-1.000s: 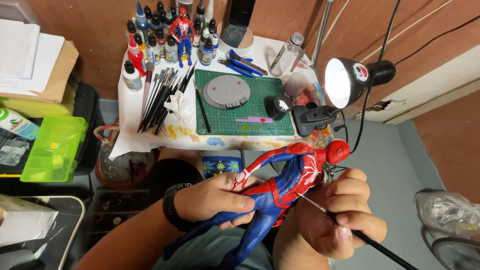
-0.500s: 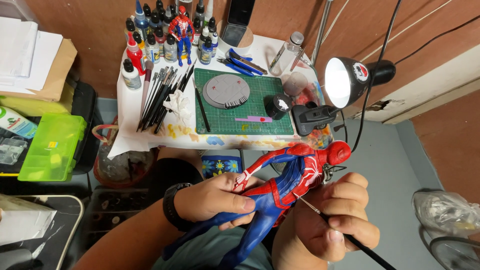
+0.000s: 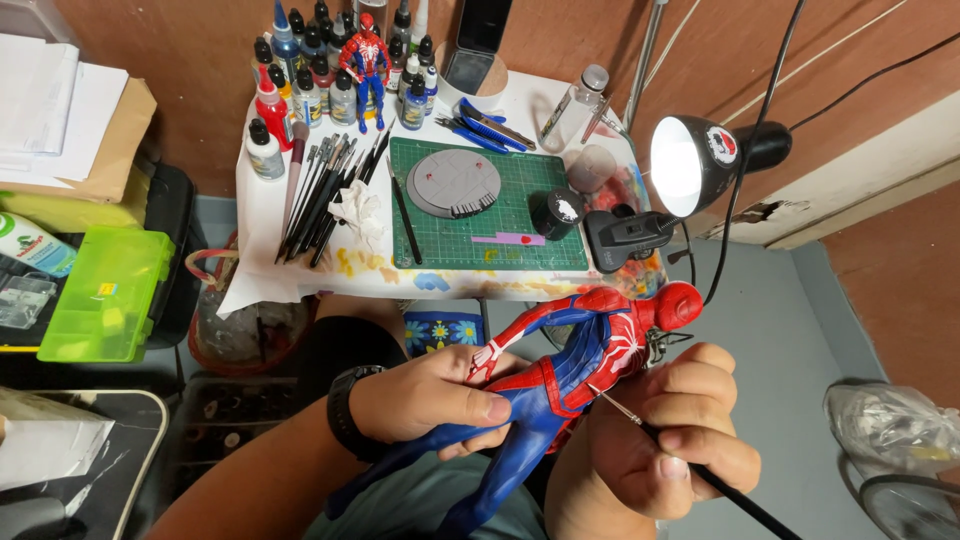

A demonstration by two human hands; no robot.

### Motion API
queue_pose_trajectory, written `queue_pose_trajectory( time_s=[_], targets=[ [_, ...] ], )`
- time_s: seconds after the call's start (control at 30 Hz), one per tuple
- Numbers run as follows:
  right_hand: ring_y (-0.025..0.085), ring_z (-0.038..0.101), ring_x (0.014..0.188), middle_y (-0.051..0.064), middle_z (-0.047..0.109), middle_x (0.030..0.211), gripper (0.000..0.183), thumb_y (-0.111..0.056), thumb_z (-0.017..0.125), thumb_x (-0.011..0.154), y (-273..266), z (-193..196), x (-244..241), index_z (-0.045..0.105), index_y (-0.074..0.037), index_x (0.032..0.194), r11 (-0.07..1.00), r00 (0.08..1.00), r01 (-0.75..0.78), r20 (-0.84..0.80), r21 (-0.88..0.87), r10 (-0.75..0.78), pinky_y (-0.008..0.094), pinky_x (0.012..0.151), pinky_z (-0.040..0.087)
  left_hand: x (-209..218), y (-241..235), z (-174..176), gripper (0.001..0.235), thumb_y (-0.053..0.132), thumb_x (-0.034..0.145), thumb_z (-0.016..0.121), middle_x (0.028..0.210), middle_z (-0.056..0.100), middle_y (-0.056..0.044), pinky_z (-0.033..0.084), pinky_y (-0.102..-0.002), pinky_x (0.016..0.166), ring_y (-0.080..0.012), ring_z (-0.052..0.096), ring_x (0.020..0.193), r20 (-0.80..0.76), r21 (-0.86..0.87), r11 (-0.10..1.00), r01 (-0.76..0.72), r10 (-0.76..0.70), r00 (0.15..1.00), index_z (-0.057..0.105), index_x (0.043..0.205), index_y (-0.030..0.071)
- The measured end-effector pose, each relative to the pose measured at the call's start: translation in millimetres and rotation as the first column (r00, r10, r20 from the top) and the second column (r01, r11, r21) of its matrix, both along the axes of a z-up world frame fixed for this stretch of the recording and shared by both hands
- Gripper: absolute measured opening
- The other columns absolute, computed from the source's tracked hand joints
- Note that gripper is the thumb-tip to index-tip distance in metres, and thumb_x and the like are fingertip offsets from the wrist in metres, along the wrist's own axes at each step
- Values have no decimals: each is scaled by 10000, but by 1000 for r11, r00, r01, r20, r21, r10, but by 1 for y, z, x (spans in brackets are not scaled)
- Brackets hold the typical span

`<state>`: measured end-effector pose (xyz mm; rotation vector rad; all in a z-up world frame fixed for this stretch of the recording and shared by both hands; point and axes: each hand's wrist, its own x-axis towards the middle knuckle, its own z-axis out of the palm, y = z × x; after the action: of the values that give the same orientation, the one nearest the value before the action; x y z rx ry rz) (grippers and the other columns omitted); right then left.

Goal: Painting fine white lines and details on a Spider-Man action figure using a small paintbrush at a workbench.

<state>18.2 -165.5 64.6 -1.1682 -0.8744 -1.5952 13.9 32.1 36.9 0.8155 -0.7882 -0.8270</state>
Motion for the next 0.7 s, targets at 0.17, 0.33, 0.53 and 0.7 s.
queue_pose_trajectory(
  time_s=[0.17, 0.33, 0.53, 0.7],
  targets=[
    [165, 348, 592, -4, 308, 537, 96, -239, 403, 898, 2, 1, 2, 361, -167, 851, 998, 1000, -10, 0, 54, 10, 382, 703, 268, 0, 0, 0, 292, 301, 1005, 593, 620, 500, -73, 380, -238, 557, -119, 453, 469, -25, -29, 999, 14, -15, 1000, 555, 1106, 30],
    [168, 342, 598, -1, 303, 545, 98, -245, 403, 904, 1, 0, 1, 365, -168, 857, 999, 1000, 9, -25, 50, -8, 385, 713, 271, 0, 0, 1, 252, 300, 998, 592, 618, 506, -70, 382, -241, 565, -117, 454, 465, -17, -11, 1000, 1, -1, 1000, 542, 1023, 55],
    [166, 343, 567, -1, 327, 524, 108, -254, 413, 888, 0, 0, 0, 362, -171, 841, 1000, 1000, -7, -12, 7, 7, 394, 710, 269, 0, -1, 0, 239, 278, 1005, 584, 606, 497, -72, 383, -250, 593, -116, 452, 467, -25, -33, 999, 20, -21, 999, 545, 1050, 47],
    [162, 347, 574, -3, 334, 523, 115, -255, 419, 887, 0, 0, 0, 358, -173, 834, 1000, 1000, -11, -14, -7, 11, 395, 717, 268, 1, -1, -4, 376, 279, 995, 580, 614, 492, -87, 379, -238, 557, -117, 441, 458, -33, -17, 1000, 21, -22, 999, 554, 1239, -6]
  ],
)
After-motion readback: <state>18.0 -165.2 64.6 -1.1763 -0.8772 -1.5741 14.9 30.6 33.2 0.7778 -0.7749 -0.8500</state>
